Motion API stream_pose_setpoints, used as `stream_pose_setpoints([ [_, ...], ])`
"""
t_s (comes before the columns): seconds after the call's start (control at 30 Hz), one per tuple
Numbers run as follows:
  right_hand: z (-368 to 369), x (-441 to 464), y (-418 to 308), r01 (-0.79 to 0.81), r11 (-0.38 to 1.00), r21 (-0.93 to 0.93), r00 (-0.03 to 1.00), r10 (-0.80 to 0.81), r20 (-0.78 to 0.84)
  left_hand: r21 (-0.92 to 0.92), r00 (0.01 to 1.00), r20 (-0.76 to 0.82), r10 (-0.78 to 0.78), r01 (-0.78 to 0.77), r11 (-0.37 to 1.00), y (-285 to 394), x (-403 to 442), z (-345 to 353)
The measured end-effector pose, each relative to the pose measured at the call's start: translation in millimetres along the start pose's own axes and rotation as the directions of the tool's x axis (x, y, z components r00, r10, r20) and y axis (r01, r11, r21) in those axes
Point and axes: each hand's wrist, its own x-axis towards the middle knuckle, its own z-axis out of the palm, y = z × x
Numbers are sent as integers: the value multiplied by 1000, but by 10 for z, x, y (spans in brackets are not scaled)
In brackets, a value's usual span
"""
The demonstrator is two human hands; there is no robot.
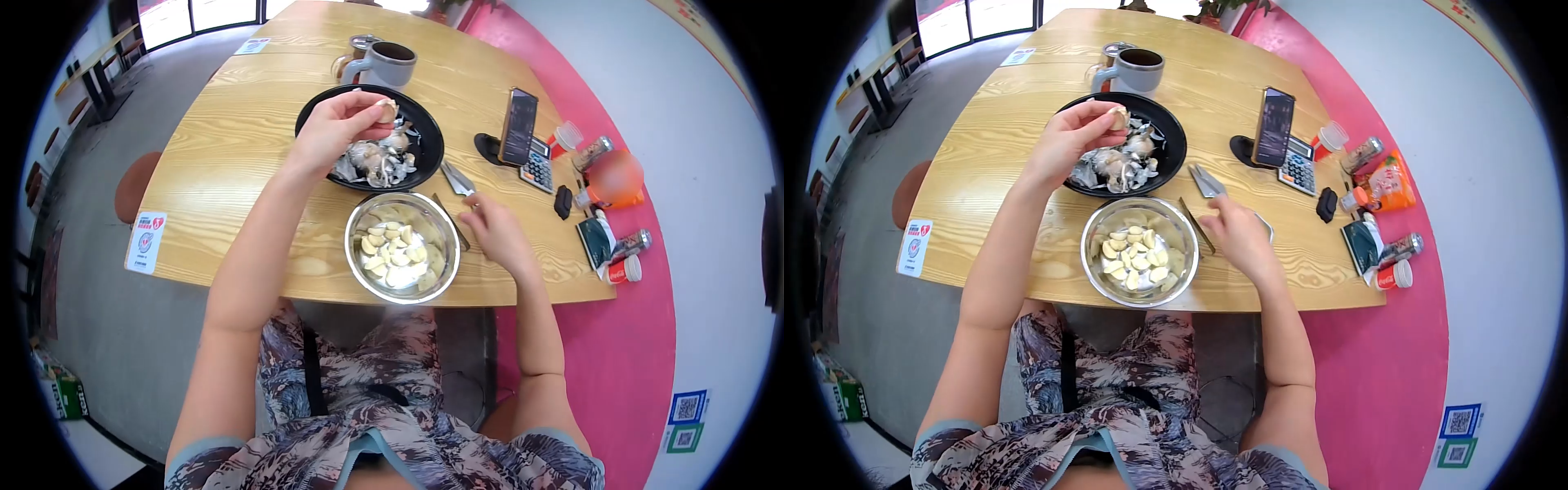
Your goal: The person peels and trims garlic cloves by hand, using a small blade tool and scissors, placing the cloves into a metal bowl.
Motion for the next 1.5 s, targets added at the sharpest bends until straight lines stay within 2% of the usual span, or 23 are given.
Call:
stream_pose_setpoints([
  [0.03,-73,-43,74,-5,996,-91,996,-3,-90,-13,1000,-6,-22,22,1000,23,-11,9],
  [0.07,-114,-76,213,-11,995,-94,996,2,-94,-24,999,-14,-45,45,999,37,-20,12],
  [0.13,-150,-117,467,105,918,-381,983,-154,-99,-33,999,-3,-47,47,998,28,-16,-5],
  [0.17,-169,-122,526,103,917,-385,983,-153,-100,-40,999,2,-50,50,998,19,-10,-9],
  [0.23,-213,-102,566,-116,990,-85,989,123,86,-77,999,16,-47,48,996,-2,-1,-6],
  [0.27,-227,-85,647,-116,990,-85,989,124,84,-113,998,27,-50,53,992,-14,0,-7],
  [0.33,-252,-57,739,-149,988,44,975,139,175,-117,998,44,-46,51,992,-32,-4,-10],
  [0.37,-267,-32,772,-147,988,43,975,138,173,-122,998,55,-38,44,992,-23,2,-12],
  [0.43,-333,-17,656,-202,969,-142,935,234,266,-101,998,50,-39,44,994,-13,-5,3],
  [0.57,-370,26,805,-249,956,-156,932,280,232,4,999,33,-11,11,1000,5,-40,47],
  [0.63,-468,-51,853,-460,878,133,866,409,288,55,998,48,30,-32,998,-8,-45,49],
  [0.73,-531,-235,809,-357,901,247,927,308,216,68,998,55,39,-42,997,-24,-20,35],
  [0.8,-564,-347,557,-254,752,608,967,214,140,90,997,51,66,-70,993,-12,-30,49],
  [0.83,-581,-355,436,-257,749,611,966,213,146,90,995,56,77,-82,993,1,-38,60],
  [0.9,-582,-312,209,-123,755,644,990,138,27,73,996,60,67,-71,995,-2,-39,61],
  [0.93,-531,-267,135,-122,753,647,990,137,28,50,996,66,63,-67,997,-11,-37,56],
  [1.0,-424,-167,-47,64,924,376,988,-5,-156,41,995,71,69,-72,997,-36,-33,50],
  [1.03,-471,-155,-285,22,988,153,989,1,-150,14,995,79,61,-63,998,-31,-32,48],
  [1.07,-412,-98,-348,24,987,158,989,0,-150,-12,995,85,54,-53,999,-18,-29,50],
  [1.13,-300,14,-438,214,973,-85,934,-230,-274,3,996,77,48,-48,999,-4,-36,66],
  [1.3,-261,176,-525,208,962,-179,923,-253,-291,-1,995,89,48,-48,999,-23,-39,96],
  [1.5,-235,243,-537,213,961,-176,937,-252,-242,44,994,84,63,-67,997,5,-69,108],
])
